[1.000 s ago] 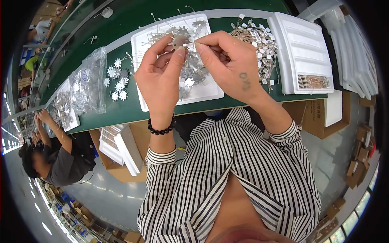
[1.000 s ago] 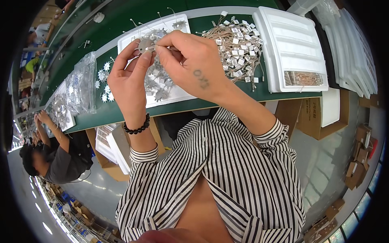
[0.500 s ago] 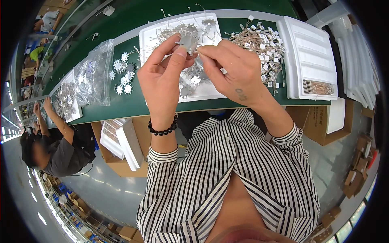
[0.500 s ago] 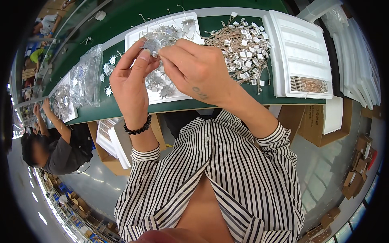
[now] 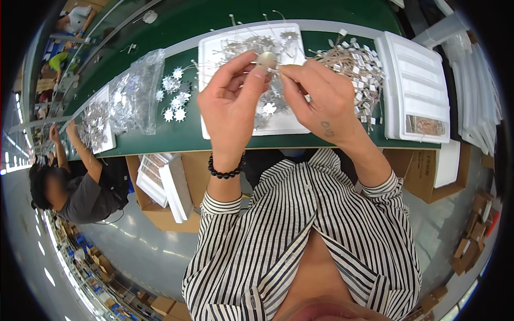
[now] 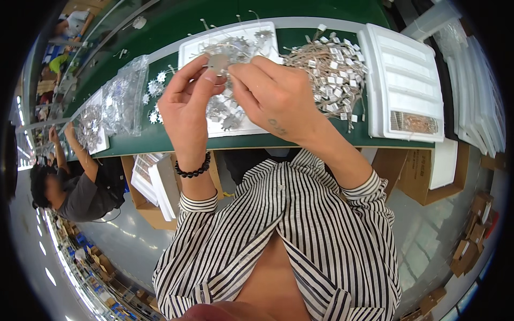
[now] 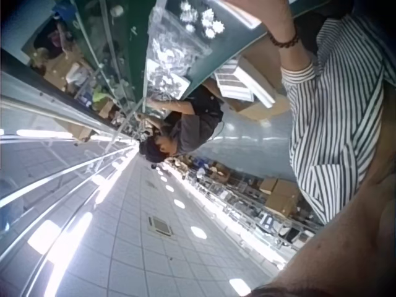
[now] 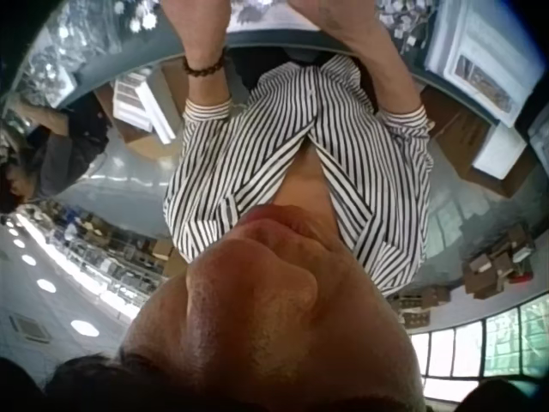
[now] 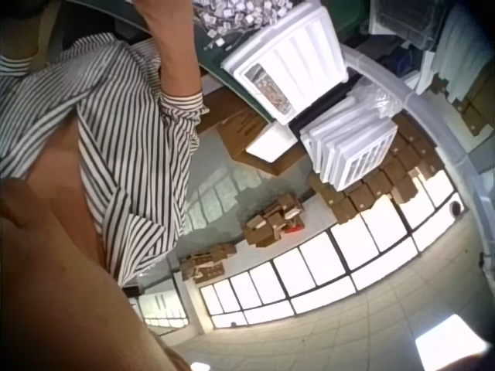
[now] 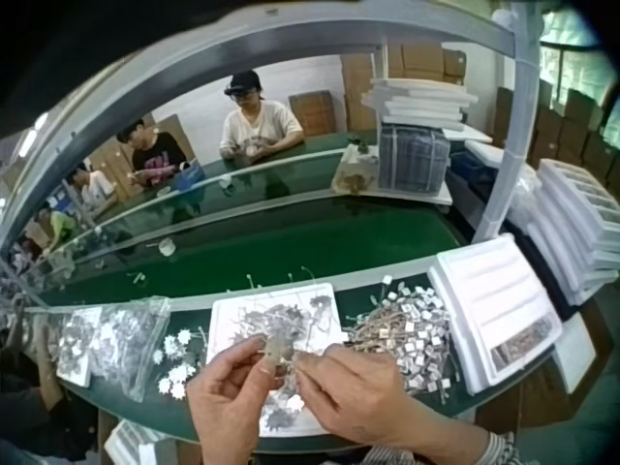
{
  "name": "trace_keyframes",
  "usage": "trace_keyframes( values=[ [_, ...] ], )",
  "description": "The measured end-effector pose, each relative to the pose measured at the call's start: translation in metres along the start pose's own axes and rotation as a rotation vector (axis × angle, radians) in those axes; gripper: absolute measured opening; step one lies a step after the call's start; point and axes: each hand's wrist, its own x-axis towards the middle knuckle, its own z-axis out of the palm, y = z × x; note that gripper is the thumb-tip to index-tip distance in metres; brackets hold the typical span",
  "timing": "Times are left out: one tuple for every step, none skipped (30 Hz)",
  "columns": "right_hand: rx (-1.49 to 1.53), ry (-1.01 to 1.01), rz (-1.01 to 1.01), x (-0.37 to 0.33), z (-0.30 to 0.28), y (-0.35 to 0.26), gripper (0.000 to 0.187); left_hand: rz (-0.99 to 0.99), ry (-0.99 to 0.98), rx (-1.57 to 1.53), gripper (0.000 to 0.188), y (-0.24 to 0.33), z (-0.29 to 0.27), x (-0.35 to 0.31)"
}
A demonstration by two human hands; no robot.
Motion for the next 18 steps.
trace_keyframes(
  values=[
    [-0.064,-0.017,-0.031,-0.001,-0.004,0.005,0.023,-0.018,-0.01,-0.006,0.029,-0.004,0.003,0.004],
    [-0.104,-0.088,-0.059,0.005,-0.01,-0.008,0.029,0.001,0.028,0.097,0.029,0.008,-0.002,0.0],
    [-0.126,-0.14,-0.117,0.005,-0.012,-0.015,0.031,0.063,0.02,0.234,0.029,0.014,-0.013,-0.007],
    [-0.163,-0.176,-0.177,0.002,-0.009,-0.013,0.033,0.114,0.003,0.373,0.028,0.008,-0.022,-0.007],
    [-0.172,-0.259,-0.127,0.001,-0.016,-0.014,0.037,0.139,-0.019,0.307,0.027,0.003,-0.019,-0.004],
    [-0.153,-0.245,-0.151,-0.006,-0.015,-0.004,0.033,0.193,-0.052,0.332,0.025,0.002,-0.02,-0.001],
    [-0.162,-0.293,-0.081,-0.006,-0.017,-0.005,0.027,0.229,-0.021,0.333,0.022,-0.001,-0.02,0.0],
    [-0.155,-0.27,-0.024,-0.007,-0.021,-0.006,0.02,0.359,-0.008,0.388,0.02,-0.003,-0.013,0.002],
    [-0.104,-0.276,0.056,-0.008,-0.019,-0.005,0.016,0.387,0.021,0.304,0.018,-0.007,-0.01,0.003],
    [-0.063,-0.263,0.187,-0.009,-0.02,-0.008,0.013,0.315,0.051,0.217,0.016,-0.002,-0.006,0.0],
    [-0.018,-0.27,0.269,-0.008,-0.017,-0.007,0.012,0.31,0.066,0.207,0.014,0.002,-0.007,-0.005],
    [0.068,-0.243,0.392,-0.008,-0.013,-0.009,0.013,0.265,0.063,0.137,0.013,0.011,-0.009,-0.009],
    [0.118,-0.249,0.529,-0.004,-0.014,-0.012,0.014,0.253,0.052,0.096,0.015,0.007,-0.007,-0.01],
    [0.197,-0.201,0.53,-0.003,-0.012,-0.012,0.015,0.211,0.064,0.075,0.017,0.008,-0.002,-0.012],
    [0.202,-0.188,0.545,-0.004,-0.012,-0.01,0.016,0.235,0.078,0.066,0.017,0.003,0.001,-0.013],
    [0.201,-0.173,0.564,-0.005,-0.013,-0.008,0.016,0.256,0.088,0.054,0.018,-0.002,0.004,-0.013],
    [0.198,-0.172,0.562,-0.005,-0.011,-0.008,0.016,0.257,0.087,0.051,0.018,-0.009,0.006,-0.014],
    [0.169,-0.125,0.565,-0.007,-0.012,-0.008,0.016,0.235,0.089,0.031,0.018,-0.01,0.011,-0.015]
  ],
)
